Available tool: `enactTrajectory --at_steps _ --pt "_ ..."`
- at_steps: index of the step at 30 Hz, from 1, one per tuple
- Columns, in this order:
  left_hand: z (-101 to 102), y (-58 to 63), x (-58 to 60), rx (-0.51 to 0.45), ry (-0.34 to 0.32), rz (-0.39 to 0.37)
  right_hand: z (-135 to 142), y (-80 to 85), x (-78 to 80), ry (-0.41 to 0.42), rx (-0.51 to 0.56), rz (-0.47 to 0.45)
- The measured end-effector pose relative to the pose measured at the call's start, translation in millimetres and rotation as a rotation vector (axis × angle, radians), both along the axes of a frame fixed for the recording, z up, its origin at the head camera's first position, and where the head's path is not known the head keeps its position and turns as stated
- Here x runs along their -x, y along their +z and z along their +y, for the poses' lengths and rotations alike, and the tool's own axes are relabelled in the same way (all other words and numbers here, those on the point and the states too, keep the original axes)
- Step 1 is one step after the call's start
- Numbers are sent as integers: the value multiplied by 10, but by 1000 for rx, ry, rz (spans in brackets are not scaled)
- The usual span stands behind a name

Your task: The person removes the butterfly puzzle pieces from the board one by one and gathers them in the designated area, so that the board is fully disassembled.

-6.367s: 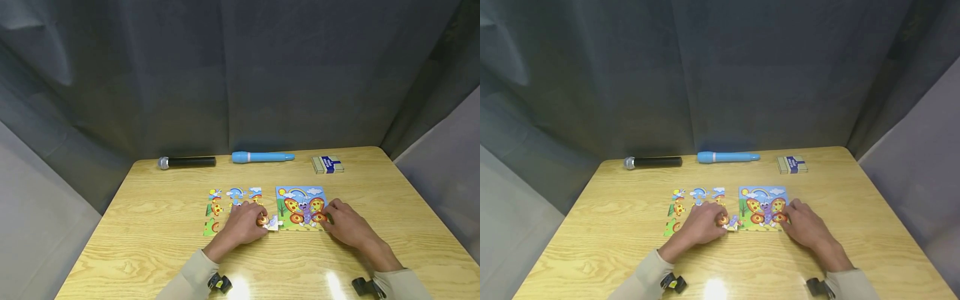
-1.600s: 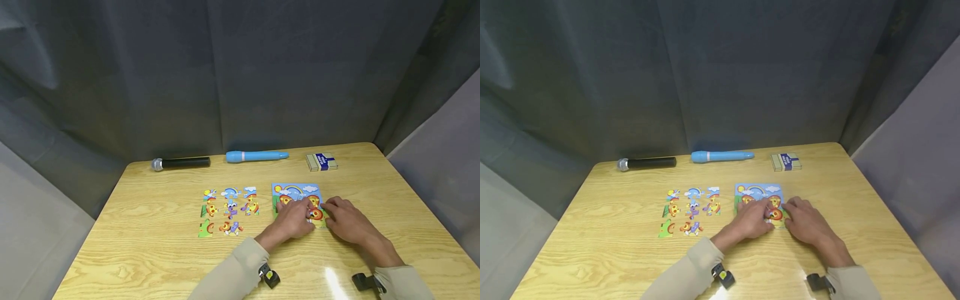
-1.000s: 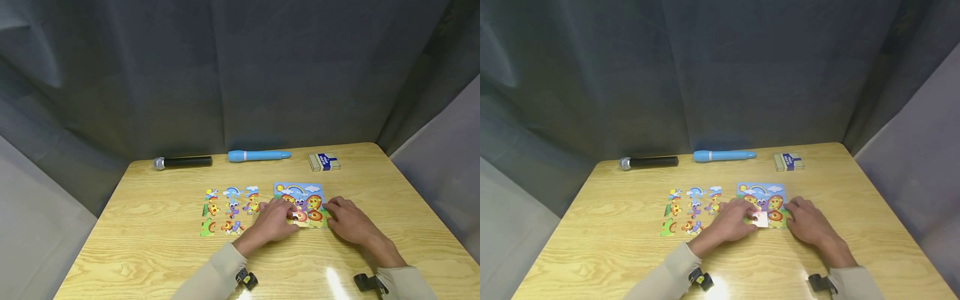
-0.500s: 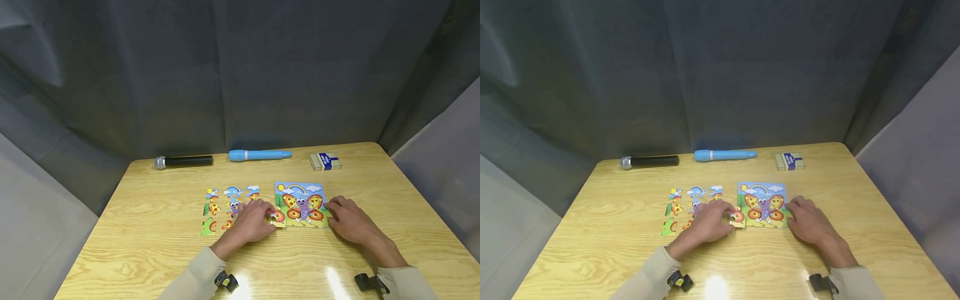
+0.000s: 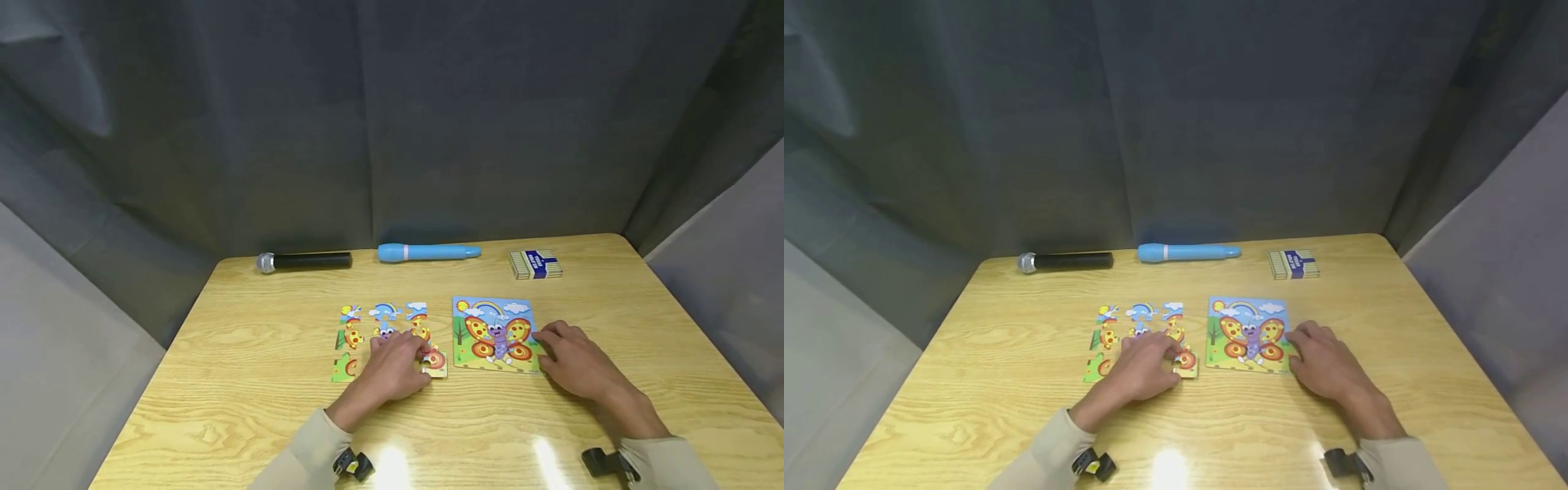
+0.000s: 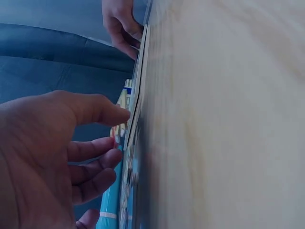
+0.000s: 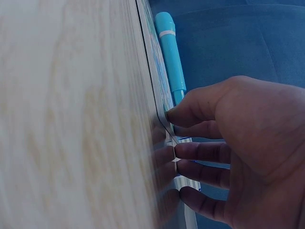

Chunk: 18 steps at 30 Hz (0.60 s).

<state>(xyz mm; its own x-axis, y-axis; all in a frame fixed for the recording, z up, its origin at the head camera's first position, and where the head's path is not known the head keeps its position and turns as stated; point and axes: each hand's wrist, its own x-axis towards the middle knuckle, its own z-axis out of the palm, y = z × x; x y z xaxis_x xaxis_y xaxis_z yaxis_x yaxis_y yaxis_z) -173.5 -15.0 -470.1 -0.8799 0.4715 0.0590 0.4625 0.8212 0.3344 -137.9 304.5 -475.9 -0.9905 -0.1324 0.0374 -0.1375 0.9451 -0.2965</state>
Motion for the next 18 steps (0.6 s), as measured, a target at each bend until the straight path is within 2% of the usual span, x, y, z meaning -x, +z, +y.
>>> enactTrajectory --at_steps 6,18 --pt "-93 -7 3 47 15 9 16 -6 4 3 2 3" --pt "-158 -13 4 92 28 -27 26 -6 24 7 2 9"
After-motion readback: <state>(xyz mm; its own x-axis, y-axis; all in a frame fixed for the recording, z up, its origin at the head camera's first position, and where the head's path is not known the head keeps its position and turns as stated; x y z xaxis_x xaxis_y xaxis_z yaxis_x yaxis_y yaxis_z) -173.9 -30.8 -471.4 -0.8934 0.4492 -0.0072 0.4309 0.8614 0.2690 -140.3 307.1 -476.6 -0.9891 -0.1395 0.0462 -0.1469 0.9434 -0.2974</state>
